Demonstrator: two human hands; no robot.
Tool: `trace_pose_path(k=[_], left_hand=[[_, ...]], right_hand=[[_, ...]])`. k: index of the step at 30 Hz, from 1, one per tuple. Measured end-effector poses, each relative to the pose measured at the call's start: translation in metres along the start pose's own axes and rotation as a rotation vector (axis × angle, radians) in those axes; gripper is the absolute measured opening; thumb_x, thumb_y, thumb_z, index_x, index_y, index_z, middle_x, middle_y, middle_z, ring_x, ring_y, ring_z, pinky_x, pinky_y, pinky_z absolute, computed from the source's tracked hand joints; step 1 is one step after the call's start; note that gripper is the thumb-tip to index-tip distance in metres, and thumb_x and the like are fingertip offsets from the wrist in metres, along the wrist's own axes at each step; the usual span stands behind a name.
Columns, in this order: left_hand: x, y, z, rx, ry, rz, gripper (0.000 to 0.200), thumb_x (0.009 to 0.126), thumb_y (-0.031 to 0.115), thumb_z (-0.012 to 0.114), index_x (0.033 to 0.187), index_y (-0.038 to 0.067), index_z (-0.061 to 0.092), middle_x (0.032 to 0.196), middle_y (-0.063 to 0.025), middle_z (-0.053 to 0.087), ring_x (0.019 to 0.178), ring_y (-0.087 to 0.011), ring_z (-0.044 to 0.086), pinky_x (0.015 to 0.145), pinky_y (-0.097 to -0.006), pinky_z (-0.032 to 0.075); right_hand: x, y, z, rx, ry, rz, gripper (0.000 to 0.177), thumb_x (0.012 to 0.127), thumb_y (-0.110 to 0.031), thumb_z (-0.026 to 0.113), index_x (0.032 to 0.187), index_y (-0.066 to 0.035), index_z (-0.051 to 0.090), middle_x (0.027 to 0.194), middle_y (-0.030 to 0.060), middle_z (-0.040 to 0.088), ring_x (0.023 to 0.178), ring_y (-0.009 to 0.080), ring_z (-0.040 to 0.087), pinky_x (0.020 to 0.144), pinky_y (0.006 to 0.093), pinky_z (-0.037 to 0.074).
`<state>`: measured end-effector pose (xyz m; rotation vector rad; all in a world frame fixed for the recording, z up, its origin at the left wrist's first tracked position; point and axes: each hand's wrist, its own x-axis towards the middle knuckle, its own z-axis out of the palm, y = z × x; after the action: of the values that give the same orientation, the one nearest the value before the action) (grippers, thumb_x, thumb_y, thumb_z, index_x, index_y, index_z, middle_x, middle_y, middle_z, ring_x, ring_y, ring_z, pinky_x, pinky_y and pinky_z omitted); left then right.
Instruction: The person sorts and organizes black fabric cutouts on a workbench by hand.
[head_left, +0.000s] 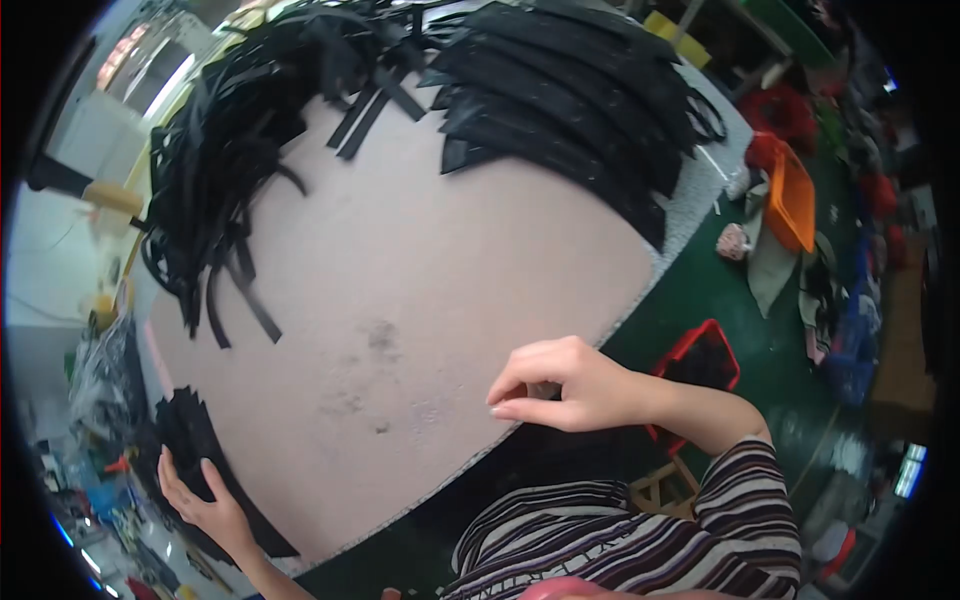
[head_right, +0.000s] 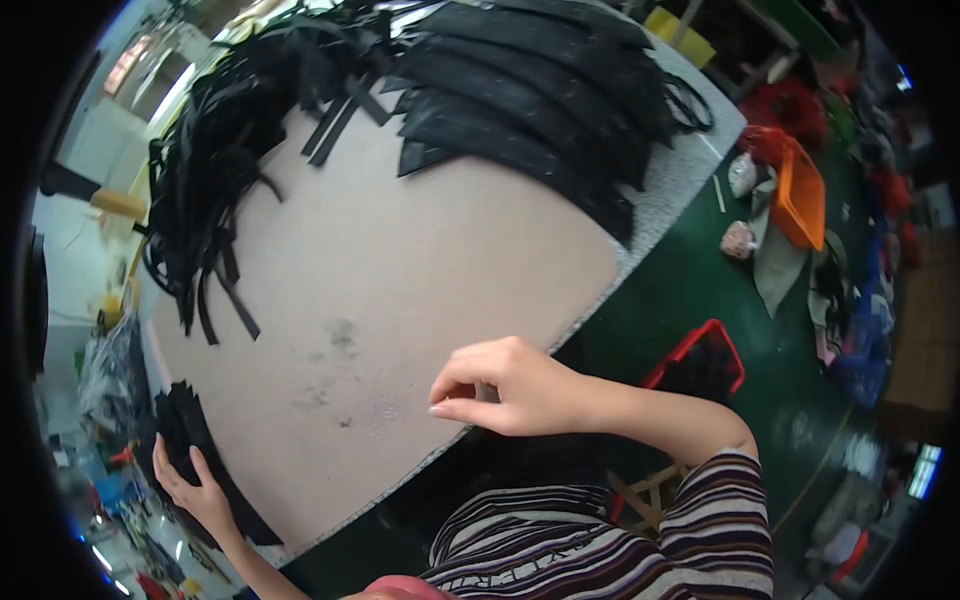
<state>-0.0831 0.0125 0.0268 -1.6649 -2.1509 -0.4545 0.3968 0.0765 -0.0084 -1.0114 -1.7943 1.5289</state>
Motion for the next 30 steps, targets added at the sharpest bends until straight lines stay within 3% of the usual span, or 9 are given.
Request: trace_pose_path(k=[5, 8, 12, 14, 16, 20, 24, 27, 30], left_hand=[[-0.023, 0.077, 0.014, 0.004, -0.157, 0.264, 0.058, 0.092, 0.013, 0.070, 0.147, 0.008, 0.054, 0.151, -0.0135, 0.050, 0.144, -0.0322, 0.044, 0.118, -0.0463, 0.028], [-0.027, 0.084, 0.012, -0.096, -0.253, 0.221, 0.057, 0.090, 0.010, 0.071, 0.145, 0.007, 0.056, 0.149, -0.0139, 0.052, 0.144, -0.0325, 0.044, 0.118, -0.0472, 0.026], [-0.029, 0.093, 0.006, -0.164, -0.283, 0.218, 0.054, 0.087, 0.011, 0.073, 0.139, 0.007, 0.059, 0.143, -0.0141, 0.055, 0.143, -0.0350, 0.045, 0.116, -0.0493, 0.028], [-0.029, 0.093, 0.008, -0.173, -0.274, 0.248, 0.051, 0.086, 0.011, 0.074, 0.135, 0.009, 0.062, 0.139, -0.0134, 0.058, 0.141, -0.0351, 0.047, 0.115, -0.0485, 0.031], [-0.027, 0.097, 0.009, -0.173, -0.250, 0.266, 0.047, 0.085, 0.010, 0.075, 0.131, 0.010, 0.064, 0.133, -0.0128, 0.060, 0.137, -0.0348, 0.050, 0.112, -0.0474, 0.033], [0.005, 0.098, 0.017, -0.226, -0.184, 0.303, 0.038, 0.084, 0.007, 0.075, 0.121, 0.009, 0.069, 0.123, -0.0111, 0.064, 0.126, -0.0331, 0.056, 0.108, -0.0459, 0.037], [0.071, 0.110, 0.048, -0.433, -0.011, 0.251, 0.018, 0.087, 0.005, 0.073, 0.105, 0.006, 0.072, 0.100, -0.0093, 0.069, 0.102, -0.0297, 0.063, 0.095, -0.0412, 0.046], [0.131, 0.128, 0.088, -0.541, 0.035, 0.306, 0.010, 0.091, 0.007, 0.071, 0.100, 0.003, 0.073, 0.097, -0.0097, 0.071, 0.095, -0.0288, 0.066, 0.088, -0.0384, 0.050], [0.183, 0.158, 0.143, -0.428, 0.136, 0.353, 0.023, 0.089, 0.020, 0.076, 0.101, 0.001, 0.072, 0.095, -0.0123, 0.069, 0.092, -0.0281, 0.066, 0.085, -0.0375, 0.052]], right_hand=[[0.023, 0.001, -0.097, -0.814, 0.575, -0.293, 0.023, 0.088, -0.023, 0.079, 0.097, -0.003, 0.073, 0.094, 0.0105, 0.072, 0.092, 0.0291, 0.066, 0.083, 0.0397, 0.053], [0.046, 0.000, -0.185, -1.253, 0.997, -0.317, 0.027, 0.087, -0.025, 0.079, 0.103, -0.003, 0.074, 0.102, 0.0124, 0.072, 0.106, 0.0309, 0.065, 0.091, 0.0428, 0.052], [0.056, 0.021, -0.244, -1.488, 0.790, -0.346, 0.028, 0.092, -0.024, 0.075, 0.111, -0.003, 0.075, 0.100, 0.0141, 0.075, 0.096, 0.0306, 0.071, 0.085, 0.0425, 0.056], [0.057, 0.014, -0.246, -1.489, 0.881, -0.378, 0.023, 0.092, -0.018, 0.074, 0.110, -0.003, 0.076, 0.095, 0.0141, 0.075, 0.084, 0.0300, 0.072, 0.076, 0.0386, 0.058], [0.061, -0.003, -0.239, -1.443, 1.009, -0.602, 0.020, 0.090, -0.008, 0.075, 0.109, -0.004, 0.077, 0.095, 0.0143, 0.075, 0.081, 0.0296, 0.072, 0.072, 0.0363, 0.058], [0.065, -0.050, -0.134, -1.456, 0.769, -0.934, 0.021, 0.081, 0.003, 0.079, 0.102, 0.002, 0.077, 0.093, 0.0131, 0.074, 0.081, 0.0269, 0.072, 0.070, 0.0345, 0.057], [0.046, 0.000, -0.007, -1.315, 0.025, -1.072, 0.030, 0.083, -0.010, 0.069, 0.108, 0.006, 0.076, 0.099, 0.0141, 0.072, 0.090, 0.0231, 0.068, 0.075, 0.0327, 0.056], [0.039, 0.021, 0.041, -1.153, -0.039, -1.117, 0.031, 0.083, -0.013, 0.070, 0.107, 0.006, 0.075, 0.099, 0.0117, 0.070, 0.093, 0.0227, 0.066, 0.079, 0.0334, 0.054], [0.040, 0.013, 0.048, -0.960, -0.091, -0.981, 0.028, 0.085, -0.017, 0.074, 0.104, 0.003, 0.075, 0.099, 0.0096, 0.069, 0.092, 0.0221, 0.066, 0.080, 0.0333, 0.053]])
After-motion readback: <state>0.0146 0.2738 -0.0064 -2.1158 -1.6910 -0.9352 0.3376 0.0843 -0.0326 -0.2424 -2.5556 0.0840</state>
